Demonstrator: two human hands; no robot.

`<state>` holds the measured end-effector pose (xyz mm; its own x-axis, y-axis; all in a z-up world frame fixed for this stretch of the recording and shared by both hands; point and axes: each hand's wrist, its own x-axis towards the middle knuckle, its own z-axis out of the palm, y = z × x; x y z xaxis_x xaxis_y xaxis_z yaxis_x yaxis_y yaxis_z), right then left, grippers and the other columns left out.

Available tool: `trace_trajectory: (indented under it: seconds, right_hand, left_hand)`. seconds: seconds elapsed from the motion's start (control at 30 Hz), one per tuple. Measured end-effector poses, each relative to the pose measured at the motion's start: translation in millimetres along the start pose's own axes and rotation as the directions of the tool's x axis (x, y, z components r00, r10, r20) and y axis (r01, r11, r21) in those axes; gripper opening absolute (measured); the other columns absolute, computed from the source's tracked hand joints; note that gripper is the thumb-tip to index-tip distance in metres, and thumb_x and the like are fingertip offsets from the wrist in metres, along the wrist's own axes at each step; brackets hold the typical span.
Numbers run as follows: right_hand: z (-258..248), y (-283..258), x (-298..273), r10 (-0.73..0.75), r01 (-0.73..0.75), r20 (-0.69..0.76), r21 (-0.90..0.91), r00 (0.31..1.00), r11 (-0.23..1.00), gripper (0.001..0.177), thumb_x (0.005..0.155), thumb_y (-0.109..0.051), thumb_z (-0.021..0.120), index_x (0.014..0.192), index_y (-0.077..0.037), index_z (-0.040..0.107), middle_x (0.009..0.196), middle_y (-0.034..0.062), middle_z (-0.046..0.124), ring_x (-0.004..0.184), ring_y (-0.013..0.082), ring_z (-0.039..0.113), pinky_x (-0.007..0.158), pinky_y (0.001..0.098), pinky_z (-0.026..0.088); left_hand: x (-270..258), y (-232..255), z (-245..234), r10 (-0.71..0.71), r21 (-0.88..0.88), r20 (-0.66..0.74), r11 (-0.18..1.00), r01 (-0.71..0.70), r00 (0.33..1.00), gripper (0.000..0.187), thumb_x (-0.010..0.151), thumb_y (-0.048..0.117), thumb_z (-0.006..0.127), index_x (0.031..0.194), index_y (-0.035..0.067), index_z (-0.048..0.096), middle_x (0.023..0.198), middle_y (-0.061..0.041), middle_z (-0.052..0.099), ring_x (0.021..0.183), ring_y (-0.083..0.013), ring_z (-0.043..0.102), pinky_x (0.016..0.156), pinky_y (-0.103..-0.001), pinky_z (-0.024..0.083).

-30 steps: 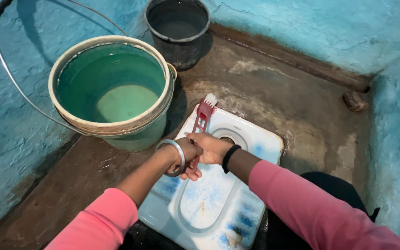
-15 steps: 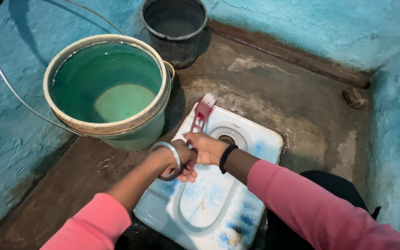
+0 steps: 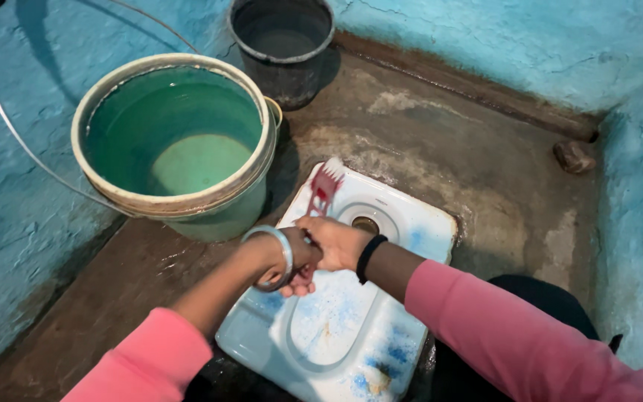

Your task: The person scrubs a squat toilet with a red long-handled brush, repeatedly brushing the basin and surrounding floor area. Water is visible in a nearby bucket, and the person occasionally dips the brush into the toilet bowl.

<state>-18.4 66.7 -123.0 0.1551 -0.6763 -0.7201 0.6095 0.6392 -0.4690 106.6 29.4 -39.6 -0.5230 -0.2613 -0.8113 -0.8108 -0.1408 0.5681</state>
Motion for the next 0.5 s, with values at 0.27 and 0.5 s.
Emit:
trace_trajectory:
  seconds: [0.27,0.5]
  right_hand:
    - [-34.2,2.4,13.7,0.082,-0.081,0.000,-0.127,0.997,0.989,0.030,0.101,-0.024,0.050,0.108,0.005,0.057,0.109,0.0223,0.066,0.092,0.0353,0.066,0.077,0.0460,0.059]
    - [-26.6,22.0,17.0,-0.113,0.090,-0.137,-0.160,0.984,0.983,0.027,0.098,-0.023,0.054,0.107,0.003,0.055,0.097,0.0183,0.061,0.078,0.0316,0.061,0.066,0.0471,0.053]
  left_hand:
    - [19.5,-15.8,19.1,-0.012,-0.087,-0.050,0.996,0.008,0.999,0.029,0.095,0.022,0.056,0.085,-0.004,0.064,0.070,-0.019,0.069,0.050,-0.0244,0.065,0.039,-0.040,0.049]
    - [21.7,-18.6,18.3,-0.026,0.036,0.067,0.999,0.023,0.997,0.034,0.099,0.024,0.054,0.090,-0.008,0.064,0.074,-0.018,0.073,0.053,-0.0238,0.069,0.044,-0.039,0.058]
